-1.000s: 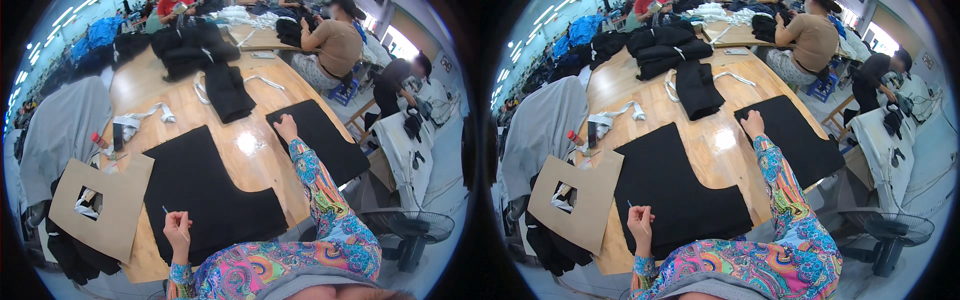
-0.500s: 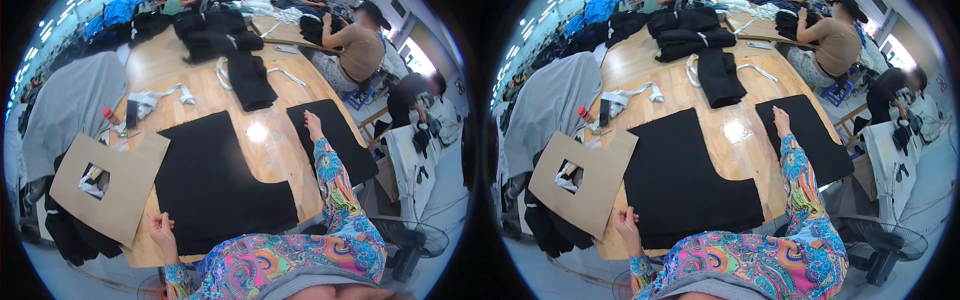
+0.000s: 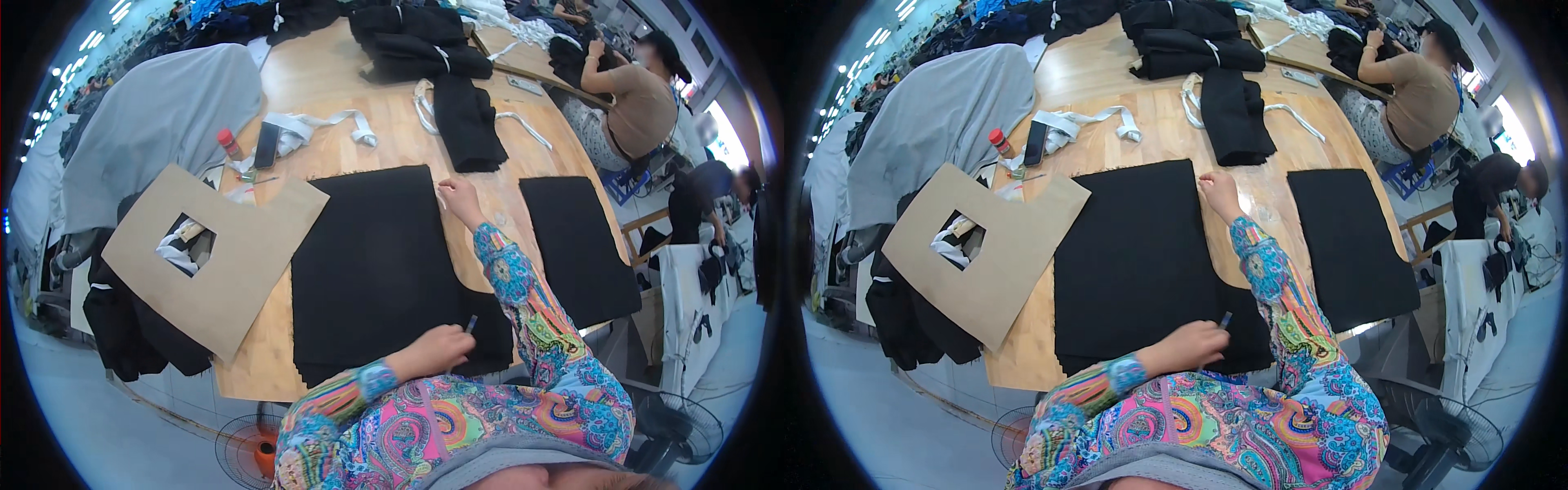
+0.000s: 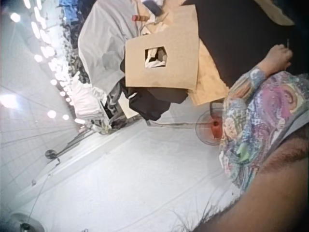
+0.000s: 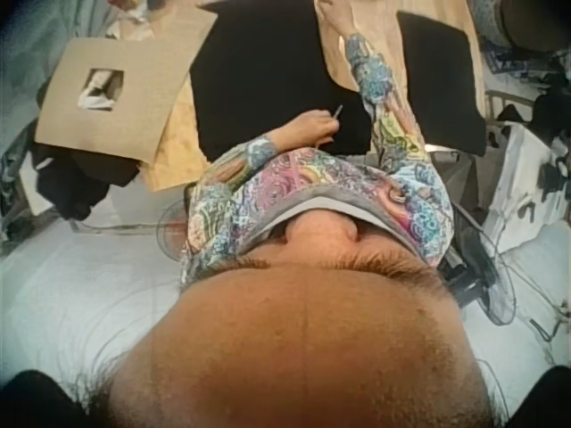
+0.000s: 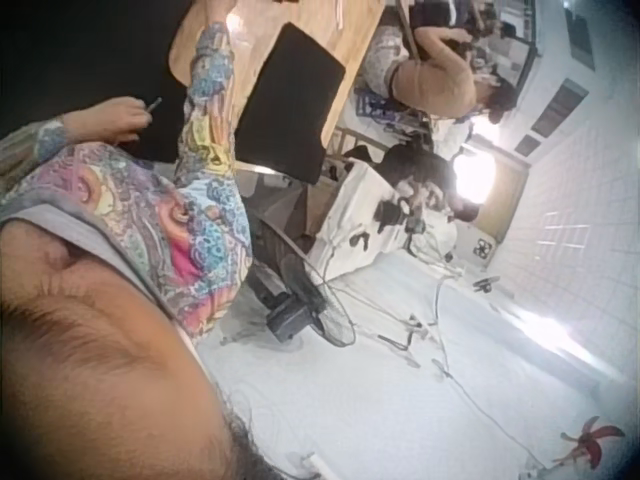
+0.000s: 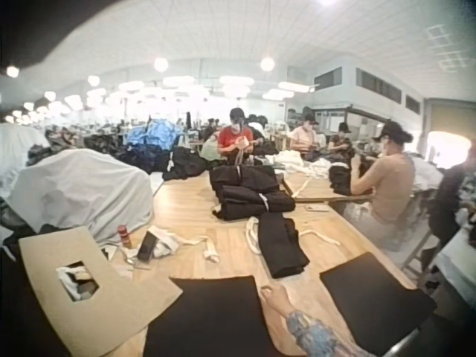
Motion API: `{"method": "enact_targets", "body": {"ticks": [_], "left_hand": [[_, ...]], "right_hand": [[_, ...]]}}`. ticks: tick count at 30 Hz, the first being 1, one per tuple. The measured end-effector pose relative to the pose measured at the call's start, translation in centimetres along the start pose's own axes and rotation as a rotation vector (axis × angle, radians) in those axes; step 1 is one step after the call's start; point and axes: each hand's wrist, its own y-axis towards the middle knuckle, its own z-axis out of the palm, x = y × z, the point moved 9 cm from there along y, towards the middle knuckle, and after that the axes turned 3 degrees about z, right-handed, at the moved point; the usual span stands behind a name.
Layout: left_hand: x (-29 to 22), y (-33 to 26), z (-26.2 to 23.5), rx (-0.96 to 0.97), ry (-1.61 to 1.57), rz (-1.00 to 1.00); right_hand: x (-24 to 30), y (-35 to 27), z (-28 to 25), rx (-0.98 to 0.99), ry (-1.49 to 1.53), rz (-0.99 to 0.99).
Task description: The person uses a cardboard template and a marking tool to trace shapes onto stacked black fabric pieces. They repeatedly position the template, trace the outline, remove the template, and move the marked fabric to a separate pile.
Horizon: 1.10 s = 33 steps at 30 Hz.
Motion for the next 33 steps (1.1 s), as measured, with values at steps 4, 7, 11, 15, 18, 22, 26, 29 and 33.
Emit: {"method": "enact_targets", "body": {"ticks": [4, 7, 11, 15, 18, 22, 26, 29, 33], "left_hand": [[-0.5, 2.9, 2.8, 0.135, 0.138, 0.089], [0.8, 2.5, 3.3, 0.053, 0.067, 0.066], [3.7, 2.2, 3.1, 0.058, -0.239, -0.254], [5.5, 1.6, 2.7, 0.024, -0.530, -0.438], [5.8, 1.3, 2.3, -0.053, -0.600, -0.432], [6.2, 1.3, 2.0, -0.059, -0.682, -0.470], [5.2, 1.8, 1.9, -0.098, -0.741, -0.396], [3.4, 3.6, 1.5, -0.011, -0.698, -0.372], [3.4, 5.0, 3.5, 0.059, -0.581, -0.345]], "right_hand": [[-0.3, 2.8, 2.3, 0.015, -0.134, -0.070], [-0.8, 2.8, 3.8, 0.004, -0.168, 0.028], [-1.3, 2.6, 4.3, -0.028, -0.234, 0.179], [-1.2, 2.7, 4.7, 0.023, -0.234, 0.217], [-1.5, 3.1, 4.5, 0.007, -0.240, 0.214], [-0.9, 3.3, 3.9, -0.069, -0.192, 0.173], [2.0, 3.2, 3.0, -0.142, -0.224, -0.077], [2.5, 2.9, 1.9, -0.230, -0.273, -0.194], [0.3, 2.8, 1.0, -0.243, -0.357, -0.157]]}}
